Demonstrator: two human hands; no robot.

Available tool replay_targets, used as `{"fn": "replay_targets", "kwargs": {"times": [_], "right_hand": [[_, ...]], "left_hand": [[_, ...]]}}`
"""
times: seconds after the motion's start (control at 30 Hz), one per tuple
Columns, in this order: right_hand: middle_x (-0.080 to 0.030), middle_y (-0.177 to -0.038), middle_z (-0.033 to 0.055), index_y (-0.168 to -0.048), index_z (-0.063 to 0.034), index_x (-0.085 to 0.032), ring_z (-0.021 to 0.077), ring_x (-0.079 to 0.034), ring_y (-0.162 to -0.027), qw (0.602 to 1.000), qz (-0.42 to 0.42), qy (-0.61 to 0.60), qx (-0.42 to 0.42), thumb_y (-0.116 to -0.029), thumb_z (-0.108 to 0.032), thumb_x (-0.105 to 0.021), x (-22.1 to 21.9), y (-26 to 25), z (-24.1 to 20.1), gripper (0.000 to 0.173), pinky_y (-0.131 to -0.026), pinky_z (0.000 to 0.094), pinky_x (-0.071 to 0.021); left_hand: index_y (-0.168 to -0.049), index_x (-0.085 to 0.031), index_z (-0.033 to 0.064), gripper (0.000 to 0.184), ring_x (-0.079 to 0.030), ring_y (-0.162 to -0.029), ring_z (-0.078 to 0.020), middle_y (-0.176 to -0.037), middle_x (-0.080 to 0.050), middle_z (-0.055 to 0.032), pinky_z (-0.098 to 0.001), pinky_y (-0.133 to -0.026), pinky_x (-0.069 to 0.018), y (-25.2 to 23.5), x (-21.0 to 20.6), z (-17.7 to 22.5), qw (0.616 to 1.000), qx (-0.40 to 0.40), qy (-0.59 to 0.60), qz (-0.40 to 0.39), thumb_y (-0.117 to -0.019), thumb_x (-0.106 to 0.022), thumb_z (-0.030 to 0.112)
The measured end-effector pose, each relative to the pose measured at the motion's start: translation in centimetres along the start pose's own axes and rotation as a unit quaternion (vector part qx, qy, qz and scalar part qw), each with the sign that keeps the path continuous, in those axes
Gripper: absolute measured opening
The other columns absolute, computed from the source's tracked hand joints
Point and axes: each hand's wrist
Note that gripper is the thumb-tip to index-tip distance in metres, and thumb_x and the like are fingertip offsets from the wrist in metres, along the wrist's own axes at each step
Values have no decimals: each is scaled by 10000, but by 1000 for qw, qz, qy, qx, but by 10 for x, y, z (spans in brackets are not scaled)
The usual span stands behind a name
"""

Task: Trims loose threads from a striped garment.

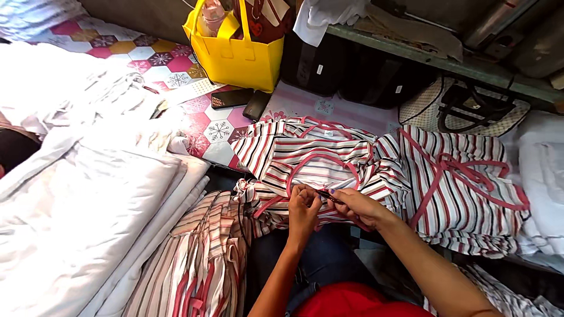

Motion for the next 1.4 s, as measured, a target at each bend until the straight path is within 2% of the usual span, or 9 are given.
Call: {"fn": "replay_targets", "kwargs": {"times": [0.17,0.3,0.47,0.6,0.8,0.97,1.07,1.17,1.4], "right_hand": [[-357,-563,-100,-946,-79,-576,-1,-308,-444,999,33,-1,20,-1135,-280,-327,-2,-1,5,372,-444,162,-271],[-403,-610,-103,-988,-81,-616,-8,-354,-490,985,96,63,131,-1124,-287,-342,-1,9,1,368,-479,167,-317],[-754,-867,158,-1168,-8,-723,339,-732,-721,775,284,473,308,-943,-201,-689,-10,-16,13,299,-644,543,-569],[-734,-777,146,-1093,-13,-740,335,-700,-594,660,333,564,368,-890,-102,-684,-8,-40,16,228,-518,494,-540],[-746,-919,214,-1143,11,-728,406,-729,-859,795,227,495,266,-998,-198,-595,13,-39,-12,287,-774,615,-537],[-682,-869,70,-1068,6,-722,95,-606,-753,936,170,266,156,-999,-155,-616,29,-47,-37,204,-749,308,-514],[-618,-760,-23,-1015,-6,-706,6,-531,-631,961,148,188,141,-989,-117,-632,29,-43,-45,136,-623,208,-462],[-626,-777,-22,-1012,-2,-701,9,-542,-654,963,137,175,152,-978,-112,-651,25,-43,-43,126,-638,208,-466],[-593,-729,-36,-985,-8,-694,4,-504,-600,965,156,153,144,-977,-89,-634,27,-40,-38,101,-583,194,-430]], "left_hand": [[-824,-660,-44,53,-642,-875,-63,-1023,-616,-115,-182,-743,-567,3,3,2,1000,10,-6,-25,-857,-640,-8],[-919,-701,-43,111,-667,-812,-128,-989,-671,-133,-283,-746,-583,8,35,33,960,28,-79,-268,-911,-641,50],[-1068,-747,-32,240,-628,-1212,-398,-1346,-641,-209,-532,-946,-542,-16,44,32,885,-100,-426,-159,-893,-589,-79],[-1047,-741,-45,204,-419,-1435,-446,-1476,-533,-235,-602,-1115,-382,-57,63,34,833,-70,-499,-228,-963,-556,-27],[-1057,-736,-41,189,-640,-1155,-380,-1164,-688,-223,-564,-1004,-493,-117,87,45,901,-56,-365,-229,-996,-575,37],[-1207,-690,-58,279,-599,-1216,-472,-1300,-611,-308,-585,-1004,-497,-105,47,22,907,-153,-393,16,-975,-551,10],[-1076,-714,-74,216,-704,-862,-272,-1013,-703,-206,-394,-787,-592,-71,17,33,948,-152,-278,8,-948,-637,82],[-1173,-662,-92,338,-715,-851,-199,-1049,-710,-192,-339,-816,-596,-62,2,27,988,12,-129,-81,-937,-725,144],[-906,-720,-60,85,-685,-747,-145,-889,-705,-157,-274,-722,-582,-38,8,13,983,-69,-167,-5,-900,-676,13]]}}
Point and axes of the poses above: each hand's wrist, its own y-axis away from the middle knuckle, its own x-axis out of the back of the hand, z = x × y
